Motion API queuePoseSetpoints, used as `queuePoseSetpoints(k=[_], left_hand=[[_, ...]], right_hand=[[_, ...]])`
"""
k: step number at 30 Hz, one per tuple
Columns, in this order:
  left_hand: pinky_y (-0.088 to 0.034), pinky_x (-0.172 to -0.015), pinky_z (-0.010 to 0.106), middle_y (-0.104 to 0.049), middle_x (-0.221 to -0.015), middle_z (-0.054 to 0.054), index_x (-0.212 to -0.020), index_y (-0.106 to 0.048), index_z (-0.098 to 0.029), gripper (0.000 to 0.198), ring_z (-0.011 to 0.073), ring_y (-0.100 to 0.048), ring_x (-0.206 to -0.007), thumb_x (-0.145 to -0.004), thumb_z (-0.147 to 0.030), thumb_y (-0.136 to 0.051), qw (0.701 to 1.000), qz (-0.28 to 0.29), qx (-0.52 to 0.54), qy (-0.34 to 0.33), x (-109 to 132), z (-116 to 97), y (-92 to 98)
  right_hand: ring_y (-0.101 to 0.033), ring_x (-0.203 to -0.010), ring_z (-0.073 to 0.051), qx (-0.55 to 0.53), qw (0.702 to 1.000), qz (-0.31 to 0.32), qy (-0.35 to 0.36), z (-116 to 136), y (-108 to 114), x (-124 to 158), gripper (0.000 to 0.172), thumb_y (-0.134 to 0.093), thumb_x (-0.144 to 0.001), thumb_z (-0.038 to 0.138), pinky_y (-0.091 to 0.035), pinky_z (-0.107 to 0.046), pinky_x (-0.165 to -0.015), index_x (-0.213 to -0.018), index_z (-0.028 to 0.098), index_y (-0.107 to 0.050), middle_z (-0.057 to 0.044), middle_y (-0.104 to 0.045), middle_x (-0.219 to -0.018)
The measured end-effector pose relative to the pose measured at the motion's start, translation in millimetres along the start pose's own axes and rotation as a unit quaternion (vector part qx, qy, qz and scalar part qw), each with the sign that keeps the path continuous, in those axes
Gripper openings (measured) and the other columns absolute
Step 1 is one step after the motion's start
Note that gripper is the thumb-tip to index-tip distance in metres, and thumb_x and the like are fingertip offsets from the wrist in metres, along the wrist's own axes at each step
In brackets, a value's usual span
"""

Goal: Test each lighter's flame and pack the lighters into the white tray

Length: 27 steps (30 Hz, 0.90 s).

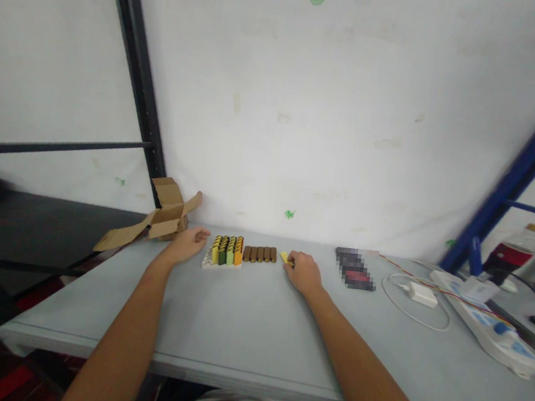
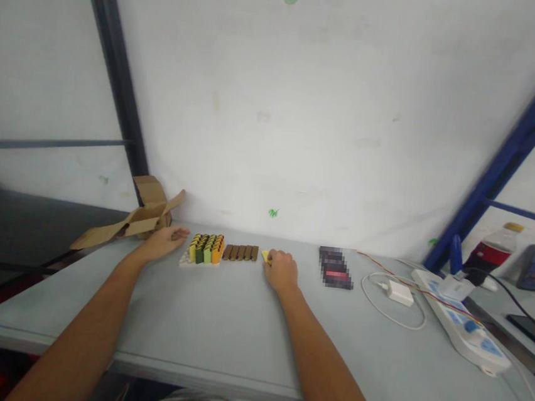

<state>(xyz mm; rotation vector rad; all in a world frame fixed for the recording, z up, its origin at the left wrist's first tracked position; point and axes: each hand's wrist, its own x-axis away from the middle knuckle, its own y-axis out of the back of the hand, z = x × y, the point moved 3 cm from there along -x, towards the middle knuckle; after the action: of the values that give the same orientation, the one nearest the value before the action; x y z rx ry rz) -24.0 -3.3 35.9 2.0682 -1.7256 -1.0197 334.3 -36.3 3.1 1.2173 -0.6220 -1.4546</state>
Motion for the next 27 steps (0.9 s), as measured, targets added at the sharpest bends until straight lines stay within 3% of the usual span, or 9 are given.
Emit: queuePoseSetpoints(k=[6, 12, 14, 18, 21, 24, 27], left_hand=[[-0.053, -0.090, 0.041, -0.074, -0.098, 0.010, -0.090, -0.065, -0.018, 0.032, 0.0262, -0.069, -0.090, -0.067, -0.038, -0.058, 0.998, -0.066, -0.015, -0.007, -3.5, -0.7, -10.9], [-0.052, -0.095, 0.040, -0.074, -0.096, 0.010, -0.088, -0.066, -0.017, 0.028, 0.0256, -0.068, -0.093, -0.069, -0.036, -0.057, 0.997, -0.081, 0.007, 0.005, -5.0, 11.1, -20.1], [-0.052, -0.094, 0.039, -0.074, -0.092, 0.008, -0.085, -0.066, -0.018, 0.026, 0.0253, -0.069, -0.092, -0.069, -0.036, -0.057, 0.996, -0.085, 0.019, 0.022, -5.6, 15.5, -20.7], [-0.054, -0.088, 0.037, -0.074, -0.083, 0.007, -0.081, -0.067, -0.019, 0.023, 0.0254, -0.069, -0.088, -0.070, -0.036, -0.056, 0.994, -0.099, 0.018, 0.044, -8.0, 21.8, -19.3], [-0.054, -0.081, 0.036, -0.072, -0.075, 0.006, -0.079, -0.066, -0.018, 0.024, 0.0265, -0.069, -0.081, -0.070, -0.037, -0.054, 0.992, -0.110, -0.003, 0.064, -11.2, 27.7, -18.4], [-0.053, -0.077, 0.034, -0.071, -0.071, 0.006, -0.080, -0.065, -0.017, 0.025, 0.0265, -0.069, -0.078, -0.071, -0.037, -0.052, 0.990, -0.117, -0.006, 0.072, -14.4, 33.2, -18.8], [-0.053, -0.076, 0.033, -0.071, -0.071, 0.007, -0.080, -0.064, -0.016, 0.025, 0.0262, -0.069, -0.076, -0.071, -0.037, -0.052, 0.991, -0.115, -0.005, 0.072, -16.1, 36.0, -20.0]], right_hand=[[-0.060, -0.080, -0.020, -0.213, 0.974, -0.033, -0.069, -23.4, 0.6, -5.7, 0.030, -0.061, -0.068, 0.003, -0.040, -0.030, -0.076, -0.094, 0.017, -0.068, -0.008, -0.070, -0.088], [-0.056, -0.064, -0.015, -0.341, 0.938, -0.028, -0.058, -50.1, 10.0, -11.0, 0.015, -0.064, -0.060, 0.012, -0.041, -0.026, -0.064, -0.072, 0.016, -0.071, 0.000, -0.065, -0.064], [-0.058, -0.066, -0.016, -0.393, 0.915, -0.047, -0.071, -56.2, 13.7, -13.7, 0.017, -0.067, -0.063, 0.023, -0.042, -0.026, -0.063, -0.077, 0.015, -0.072, -0.002, -0.068, -0.069], [-0.062, -0.077, -0.018, -0.480, 0.862, -0.114, -0.116, -63.8, 25.6, -16.2, 0.043, -0.059, -0.075, 0.051, -0.045, -0.026, -0.060, -0.097, 0.015, -0.066, -0.008, -0.070, -0.090], [-0.065, -0.080, -0.018, -0.557, 0.809, -0.133, -0.133, -62.0, 37.8, -11.4, 0.045, -0.055, -0.077, 0.059, -0.049, -0.027, -0.062, -0.103, 0.022, -0.056, -0.006, -0.067, -0.096], [-0.063, -0.071, -0.015, -0.658, 0.736, -0.110, -0.115, -52.6, 43.8, -3.5, 0.043, -0.059, -0.078, 0.059, -0.048, -0.027, -0.060, -0.107, 0.028, -0.047, 0.000, -0.064, -0.088], [-0.050, -0.057, -0.009, -0.668, 0.728, -0.137, -0.075, -45.6, 40.9, 1.7, 0.040, -0.066, -0.077, 0.051, -0.037, -0.020, -0.051, -0.103, 0.026, -0.051, 0.006, -0.050, -0.068]])
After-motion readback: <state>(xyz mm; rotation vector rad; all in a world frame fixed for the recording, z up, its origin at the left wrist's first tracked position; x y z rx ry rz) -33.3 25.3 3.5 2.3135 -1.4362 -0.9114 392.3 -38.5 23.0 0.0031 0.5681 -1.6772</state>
